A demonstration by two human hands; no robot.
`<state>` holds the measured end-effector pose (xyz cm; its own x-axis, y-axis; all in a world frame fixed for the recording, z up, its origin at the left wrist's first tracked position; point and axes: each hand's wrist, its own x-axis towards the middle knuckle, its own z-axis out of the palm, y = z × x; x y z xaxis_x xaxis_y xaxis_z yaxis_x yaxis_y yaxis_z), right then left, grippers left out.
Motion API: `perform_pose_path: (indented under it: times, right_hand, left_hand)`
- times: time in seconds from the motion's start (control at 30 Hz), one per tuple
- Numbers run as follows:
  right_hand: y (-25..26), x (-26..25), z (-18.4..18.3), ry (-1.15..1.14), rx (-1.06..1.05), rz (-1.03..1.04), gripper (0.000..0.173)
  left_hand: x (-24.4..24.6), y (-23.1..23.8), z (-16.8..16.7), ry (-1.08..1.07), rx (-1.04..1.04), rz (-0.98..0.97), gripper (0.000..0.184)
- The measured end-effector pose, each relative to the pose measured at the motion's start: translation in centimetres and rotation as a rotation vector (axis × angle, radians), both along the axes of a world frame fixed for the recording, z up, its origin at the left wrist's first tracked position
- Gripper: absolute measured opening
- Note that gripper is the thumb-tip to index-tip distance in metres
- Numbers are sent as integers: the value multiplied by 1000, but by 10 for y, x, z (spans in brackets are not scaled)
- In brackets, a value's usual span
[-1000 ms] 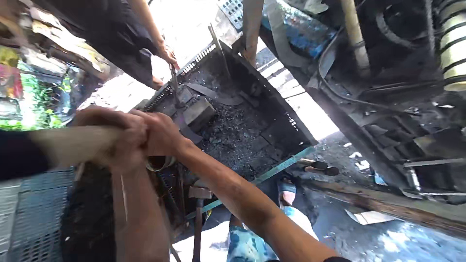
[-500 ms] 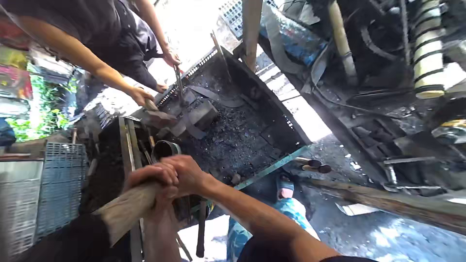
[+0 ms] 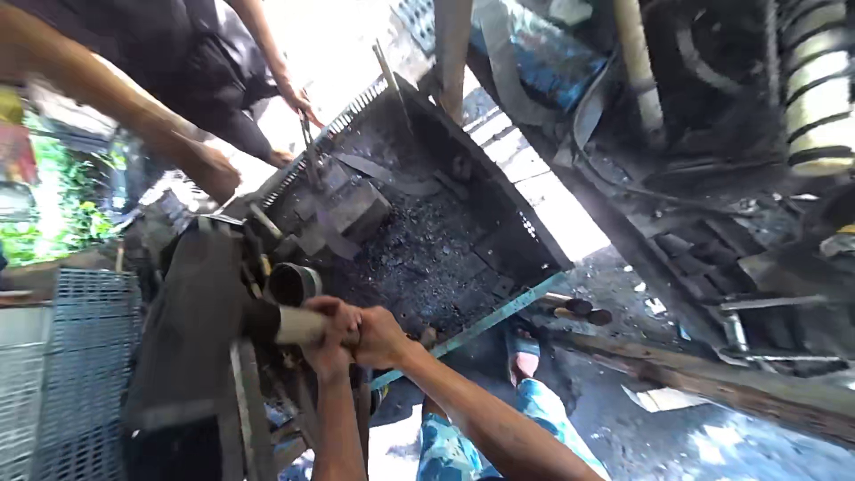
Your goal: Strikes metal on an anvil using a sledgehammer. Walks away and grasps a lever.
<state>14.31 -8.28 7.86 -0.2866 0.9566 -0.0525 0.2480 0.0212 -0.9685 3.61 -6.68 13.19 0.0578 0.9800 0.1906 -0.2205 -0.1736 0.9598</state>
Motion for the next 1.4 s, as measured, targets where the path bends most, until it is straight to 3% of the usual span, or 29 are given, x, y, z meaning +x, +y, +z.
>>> perform_pose_path:
  times: [0.13,0.2,0.23,0.27,0.3,0.4,0.43,0.47,0.5,0.53,0.6,0.73,0.8,0.87,0.93,0.97,1.07,1.1,1.13,1.17,1.2,1.3,1.4]
  right_hand:
    - [21,-8,117,182,448,-75,42]
    - [62,-13,150,219,626,-120,38]
    - [84,-14,151,222,668,-140,40]
    - [102,-16,134,194,660,-157,45]
    - [113,-18,99,150,584,-173,49]
    - [76,-22,-64,17,-108,-115,38]
    - [60,-23,-100,-2,-346,-93,33]
    - [50,-23,-116,-32,-504,-77,34]
    - [46,-19,-116,-99,-515,-55,40]
    - [45,-13,-103,-136,-433,-40,44]
    - [22,-12,-53,-83,-204,-33,46]
    - [8,-8,66,166,232,-73,39]
    - [25,-3,115,225,400,-73,36]
    - [57,1,138,202,491,-68,33]
    - [90,-3,110,149,477,-116,34]
    - [96,-5,74,116,369,-126,38]
    - [60,-7,-71,26,-275,-78,36]
    - [45,-8,-102,8,-458,-69,32]
    - [34,-6,-116,-42,-543,-48,36]
    - [28,0,-114,-105,-509,-18,41]
    - [24,7,-96,-139,-420,12,46]
    - [-3,9,-8,-93,-123,50,49]
    - [2,7,82,71,158,25,44]
  left_hand:
    - [-1,-4,140,232,358,-161,45]
    - [-4,25,176,288,494,-174,44]
    - [-6,46,176,282,530,-196,42]
    - [-5,68,158,255,534,-197,41]
    - [-6,87,118,212,488,-178,42]
    - [-13,89,-79,190,-69,8,27]
    - [-14,83,-130,209,-285,60,19]
    - [-17,78,-157,207,-423,86,20]
    - [-18,74,-161,171,-439,63,20]
    - [-14,70,-142,116,-361,42,20]
    - [-11,36,-69,52,-164,28,26]
    - [1,-5,82,169,219,-96,38]
    - [2,1,131,230,363,-140,41]
    - [2,30,151,277,475,-164,40]
    - [2,66,121,271,468,-140,40]
    - [3,79,82,241,373,-114,41]
    - [0,77,-94,259,-179,55,25]
    - [0,70,-137,261,-369,108,18]
    - [1,63,-159,245,-474,140,17]
    - [2,55,-156,198,-464,133,18]
    - [5,46,-132,136,-382,114,18]
    - [5,1,-20,-14,-85,30,29]
    - [0,-7,87,55,201,-167,46]
